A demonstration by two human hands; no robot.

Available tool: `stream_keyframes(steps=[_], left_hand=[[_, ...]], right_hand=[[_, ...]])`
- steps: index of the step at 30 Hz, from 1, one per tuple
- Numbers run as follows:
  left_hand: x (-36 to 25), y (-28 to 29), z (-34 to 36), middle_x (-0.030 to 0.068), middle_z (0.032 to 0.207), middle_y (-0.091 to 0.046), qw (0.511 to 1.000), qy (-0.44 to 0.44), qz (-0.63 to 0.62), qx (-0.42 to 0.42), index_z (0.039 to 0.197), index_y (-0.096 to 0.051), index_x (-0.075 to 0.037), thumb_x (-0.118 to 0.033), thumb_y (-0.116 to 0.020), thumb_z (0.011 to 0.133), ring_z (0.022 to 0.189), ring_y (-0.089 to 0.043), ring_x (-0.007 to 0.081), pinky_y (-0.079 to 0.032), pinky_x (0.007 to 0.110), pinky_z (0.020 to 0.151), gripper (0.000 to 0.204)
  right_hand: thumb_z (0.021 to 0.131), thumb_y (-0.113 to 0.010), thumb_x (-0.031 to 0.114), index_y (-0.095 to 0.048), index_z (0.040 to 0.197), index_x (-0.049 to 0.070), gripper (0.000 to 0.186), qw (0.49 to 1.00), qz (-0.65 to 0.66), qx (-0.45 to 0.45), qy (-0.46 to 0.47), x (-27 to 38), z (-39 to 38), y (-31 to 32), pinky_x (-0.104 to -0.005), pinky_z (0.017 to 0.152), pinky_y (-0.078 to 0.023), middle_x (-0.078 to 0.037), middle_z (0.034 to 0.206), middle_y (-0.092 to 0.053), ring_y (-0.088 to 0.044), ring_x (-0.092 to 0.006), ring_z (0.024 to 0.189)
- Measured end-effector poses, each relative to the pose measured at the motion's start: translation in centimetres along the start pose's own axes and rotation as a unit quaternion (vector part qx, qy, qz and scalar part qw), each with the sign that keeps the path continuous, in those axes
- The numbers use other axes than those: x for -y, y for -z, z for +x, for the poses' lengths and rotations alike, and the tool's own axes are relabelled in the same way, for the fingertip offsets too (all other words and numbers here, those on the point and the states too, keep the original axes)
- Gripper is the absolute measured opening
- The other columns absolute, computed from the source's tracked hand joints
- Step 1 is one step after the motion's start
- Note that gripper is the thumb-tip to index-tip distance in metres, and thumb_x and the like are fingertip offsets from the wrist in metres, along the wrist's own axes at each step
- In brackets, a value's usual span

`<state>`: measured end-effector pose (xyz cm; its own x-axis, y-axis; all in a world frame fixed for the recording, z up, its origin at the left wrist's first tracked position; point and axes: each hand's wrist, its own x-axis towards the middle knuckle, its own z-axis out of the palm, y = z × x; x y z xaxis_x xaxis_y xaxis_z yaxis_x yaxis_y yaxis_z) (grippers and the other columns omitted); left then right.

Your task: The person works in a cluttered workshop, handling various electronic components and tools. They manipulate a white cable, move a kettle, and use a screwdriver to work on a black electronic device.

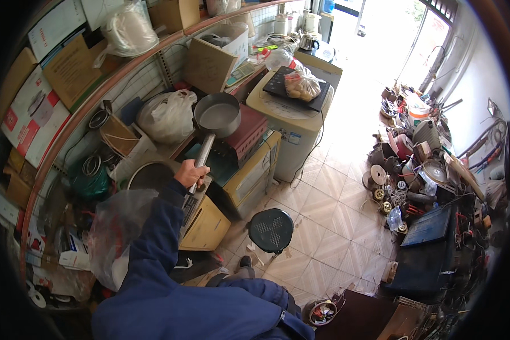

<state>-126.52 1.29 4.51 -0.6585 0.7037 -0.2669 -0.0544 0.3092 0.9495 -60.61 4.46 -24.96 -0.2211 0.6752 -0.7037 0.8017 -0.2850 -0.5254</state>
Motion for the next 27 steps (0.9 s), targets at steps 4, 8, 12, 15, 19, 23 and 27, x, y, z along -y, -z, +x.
stream_keyframes(steps=[4,8,12,15,19,23,27], left_hand=[[1.2,0.8,3.5,0.0032,0.061,-0.055,1.000,-0.002,-0.010,-0.001,0.074,-0.054,-0.003,-0.016,-0.068,0.088,0.045,-0.053,0.0105,-0.042,0.029,0.041,0.024],[0.7,0.6,5.5,0.0028,0.062,-0.055,1.000,0.000,-0.016,0.017,0.075,-0.054,-0.003,-0.017,-0.068,0.088,0.046,-0.053,0.0105,-0.043,0.029,0.041,0.023],[1.7,1.5,6.3,0.0022,0.063,-0.054,1.000,0.018,0.012,0.015,0.076,-0.054,-0.004,-0.018,-0.068,0.089,0.047,-0.054,0.0105,-0.043,0.028,0.041,0.024],[2.1,1.8,6.8,0.0021,0.064,-0.054,0.999,0.019,0.003,0.033,0.076,-0.054,-0.004,-0.020,-0.068,0.090,0.048,-0.054,0.0104,-0.044,0.028,0.042,0.025],[1.6,1.9,6.9,0.0030,0.067,-0.056,0.998,0.032,-0.010,0.048,0.079,-0.055,-0.004,-0.022,-0.068,0.090,0.051,-0.055,0.0105,-0.046,0.028,0.045,0.025],[1.2,2.3,7.2,0.0059,0.070,-0.059,0.997,0.051,-0.010,0.053,0.086,-0.055,-0.002,-0.028,-0.069,0.092,0.051,-0.058,0.0129,-0.050,0.030,0.047,0.029],[0.3,1.7,7.2,0.0075,0.077,-0.061,0.998,0.044,0.018,0.040,0.096,-0.056,-0.001,-0.028,-0.069,0.092,0.056,-0.060,0.0136,-0.052,0.031,0.050,0.031]], right_hand=[[0.083,-0.068,0.030,-0.071,0.102,0.000,0.035,1.000,0.002,-0.004,-0.017,1.3,-0.5,-1.4,-0.0404,0.073,-0.057,-0.018,0.089,-0.072,-0.071,-0.0295,0.082],[0.083,-0.068,0.032,-0.072,0.102,0.002,0.036,0.999,0.005,-0.018,-0.032,2.0,-0.9,-2.3,-0.0407,0.074,-0.057,-0.018,0.091,-0.072,-0.071,-0.0300,0.084],[0.083,-0.067,0.034,-0.072,0.102,0.004,0.036,0.999,-0.002,-0.009,-0.043,2.2,-1.1,-2.9,-0.0410,0.076,-0.056,-0.017,0.092,-0.072,-0.070,-0.0305,0.086],[0.083,-0.067,0.036,-0.073,0.102,0.005,0.037,0.999,-0.001,-0.011,-0.050,2.1,-1.4,-3.4,-0.0412,0.077,-0.056,-0.017,0.093,-0.072,-0.070,-0.0309,0.087],[0.083,-0.067,0.039,-0.073,0.102,0.007,0.038,0.998,0.003,-0.017,-0.061,1.7,-2.1,-4.1,-0.0415,0.078,-0.056,-0.016,0.095,-0.072,-0.070,-0.0314,0.089],[0.083,-0.066,0.041,-0.074,0.101,0.008,0.038,0.997,0.012,-0.028,-0.074,0.3,-3.1,-4.8,-0.0418,0.080,-0.055,-0.016,0.097,-0.072,-0.070,-0.0320,0.091],[0.083,-0.066,0.043,-0.074,0.101,0.010,0.039,0.995,0.020,-0.041,-0.093,-3.3,-5.7,-7.1,-0.0421,0.081,-0.055,-0.015,0.098,-0.072,-0.069,-0.0325,0.092]])
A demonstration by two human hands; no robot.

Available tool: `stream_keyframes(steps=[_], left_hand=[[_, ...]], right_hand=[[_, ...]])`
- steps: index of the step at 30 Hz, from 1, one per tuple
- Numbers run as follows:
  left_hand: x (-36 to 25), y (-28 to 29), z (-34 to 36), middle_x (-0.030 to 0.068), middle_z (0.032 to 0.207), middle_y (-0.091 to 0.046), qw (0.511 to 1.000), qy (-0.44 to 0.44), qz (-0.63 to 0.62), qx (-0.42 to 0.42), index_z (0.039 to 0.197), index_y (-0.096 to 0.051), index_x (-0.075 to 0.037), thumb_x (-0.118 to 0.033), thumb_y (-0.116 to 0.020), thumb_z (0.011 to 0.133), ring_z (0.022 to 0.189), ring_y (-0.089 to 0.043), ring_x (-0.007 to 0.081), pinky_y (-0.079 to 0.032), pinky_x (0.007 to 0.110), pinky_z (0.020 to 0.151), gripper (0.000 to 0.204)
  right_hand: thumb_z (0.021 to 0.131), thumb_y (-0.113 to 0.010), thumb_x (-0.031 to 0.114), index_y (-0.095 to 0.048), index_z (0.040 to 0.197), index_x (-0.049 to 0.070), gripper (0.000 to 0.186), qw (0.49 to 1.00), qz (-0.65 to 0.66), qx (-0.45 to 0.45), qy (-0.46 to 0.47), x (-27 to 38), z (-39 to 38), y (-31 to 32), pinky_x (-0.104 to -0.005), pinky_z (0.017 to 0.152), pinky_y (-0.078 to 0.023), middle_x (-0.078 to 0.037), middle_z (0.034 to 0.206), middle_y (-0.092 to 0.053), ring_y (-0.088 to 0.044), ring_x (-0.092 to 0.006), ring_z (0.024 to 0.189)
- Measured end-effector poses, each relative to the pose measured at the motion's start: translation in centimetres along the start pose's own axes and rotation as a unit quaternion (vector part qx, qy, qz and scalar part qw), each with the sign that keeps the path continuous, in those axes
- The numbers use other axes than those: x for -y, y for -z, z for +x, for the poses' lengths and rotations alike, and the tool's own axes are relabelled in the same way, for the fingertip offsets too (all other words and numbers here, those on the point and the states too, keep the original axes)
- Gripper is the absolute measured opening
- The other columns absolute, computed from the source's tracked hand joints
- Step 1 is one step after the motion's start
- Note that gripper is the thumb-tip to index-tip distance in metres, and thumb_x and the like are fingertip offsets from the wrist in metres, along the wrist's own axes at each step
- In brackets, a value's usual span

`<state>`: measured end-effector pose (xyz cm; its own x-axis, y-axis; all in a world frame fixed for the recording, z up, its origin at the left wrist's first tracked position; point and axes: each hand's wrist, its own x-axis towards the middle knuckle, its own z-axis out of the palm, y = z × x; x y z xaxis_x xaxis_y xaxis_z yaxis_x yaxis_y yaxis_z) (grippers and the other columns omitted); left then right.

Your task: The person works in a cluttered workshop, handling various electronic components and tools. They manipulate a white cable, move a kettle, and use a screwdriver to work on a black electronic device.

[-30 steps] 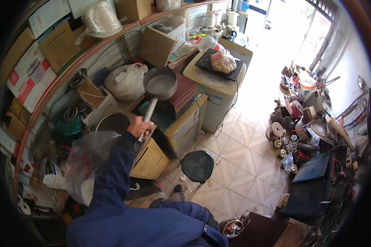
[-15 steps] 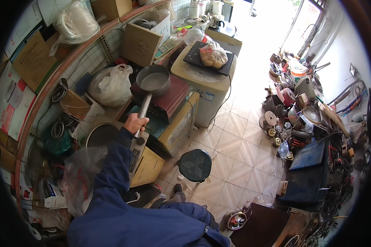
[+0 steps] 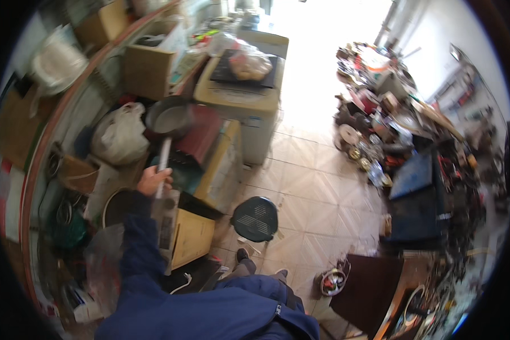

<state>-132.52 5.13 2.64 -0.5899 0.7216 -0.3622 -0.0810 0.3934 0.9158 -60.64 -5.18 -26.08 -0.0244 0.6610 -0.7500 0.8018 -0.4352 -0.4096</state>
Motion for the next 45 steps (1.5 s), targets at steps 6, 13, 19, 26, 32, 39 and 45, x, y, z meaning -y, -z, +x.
stream_keyframes(steps=[6,13,19,26,32,39,45], left_hand=[[3.8,6.5,-1.4,0.0152,0.117,-0.063,0.913,-0.204,0.221,-0.275,0.127,-0.052,0.005,-0.028,-0.064,0.097,0.099,-0.061,0.0220,-0.049,0.035,0.088,0.046],[1.5,-10.4,-8.2,0.0114,0.126,-0.061,0.928,-0.311,0.176,-0.109,0.127,-0.057,0.002,-0.014,-0.058,0.100,0.115,-0.057,0.0190,-0.044,0.032,0.100,0.032],[9.4,-29.4,-17.7,0.0080,0.102,-0.066,0.939,-0.213,0.190,0.193,0.110,-0.063,0.001,-0.002,-0.063,0.089,0.095,-0.062,0.0156,-0.049,0.031,0.088,0.021],[16.4,-48.1,-37.4,0.0124,0.095,-0.069,0.839,-0.121,0.227,0.479,0.111,-0.065,0.002,-0.007,-0.069,0.084,0.089,-0.067,0.0178,-0.054,0.030,0.077,0.029],[15.9,-61.4,-48.8,0.0166,0.105,-0.069,0.591,-0.207,0.430,0.651,0.115,-0.064,0.002,-0.020,-0.070,0.086,0.097,-0.069,0.0255,-0.055,0.035,0.083,0.037],[16.8,-70.0,-54.5,0.0174,0.107,-0.069,0.542,-0.259,0.427,0.676,0.115,-0.064,0.002,-0.023,-0.070,0.086,0.096,-0.069,0.0277,-0.054,0.037,0.084,0.039],[20.5,-75.9,-57.6,0.0174,0.107,-0.070,0.542,-0.221,0.424,0.691,0.117,-0.063,0.003,-0.023,-0.069,0.086,0.096,-0.069,0.0252,-0.054,0.036,0.084,0.041]], right_hand=[[0.083,-0.065,0.047,-0.075,0.101,0.012,0.041,0.999,-0.049,0.011,-0.004,-11.3,-3.6,-3.9,-0.0425,0.083,-0.054,-0.015,0.101,-0.072,-0.069,-0.0333,0.095],[0.084,-0.065,0.047,-0.073,0.109,0.016,0.041,0.992,0.038,-0.019,-0.116,-15.3,-9.9,-7.7,-0.0398,0.086,-0.053,-0.012,0.106,-0.072,-0.068,-0.0305,0.101],[0.085,-0.065,0.044,-0.074,0.110,0.017,0.038,0.979,0.100,-0.014,-0.179,-20.5,-12.7,-8.4,-0.0406,0.088,-0.053,-0.012,0.109,-0.071,-0.068,-0.0316,0.102],[0.082,-0.070,0.030,-0.070,0.112,0.007,0.037,0.941,0.255,-0.100,-0.198,-34.7,-16.9,-12.6,-0.0386,0.081,-0.055,-0.015,0.094,-0.073,-0.071,-0.0266,0.091],[0.084,-0.058,0.009,-0.066,0.090,-0.006,0.019,0.663,0.626,-0.294,-0.289,-35.5,-25.2,-4.7,-0.0316,0.058,-0.057,-0.015,0.073,-0.071,-0.070,-0.0195,0.061],[0.083,-0.066,0.020,-0.073,0.093,-0.002,0.026,0.771,0.452,-0.383,-0.235,-39.8,-23.7,-5.4,-0.0342,0.066,-0.056,-0.015,0.080,-0.073,-0.071,-0.0224,0.070],[0.076,-0.072,0.029,-0.075,0.094,0.003,0.032,0.758,0.485,-0.314,-0.302,-44.7,-23.4,-1.9,-0.0359,0.077,-0.055,-0.015,0.086,-0.074,-0.072,-0.0257,0.082]])
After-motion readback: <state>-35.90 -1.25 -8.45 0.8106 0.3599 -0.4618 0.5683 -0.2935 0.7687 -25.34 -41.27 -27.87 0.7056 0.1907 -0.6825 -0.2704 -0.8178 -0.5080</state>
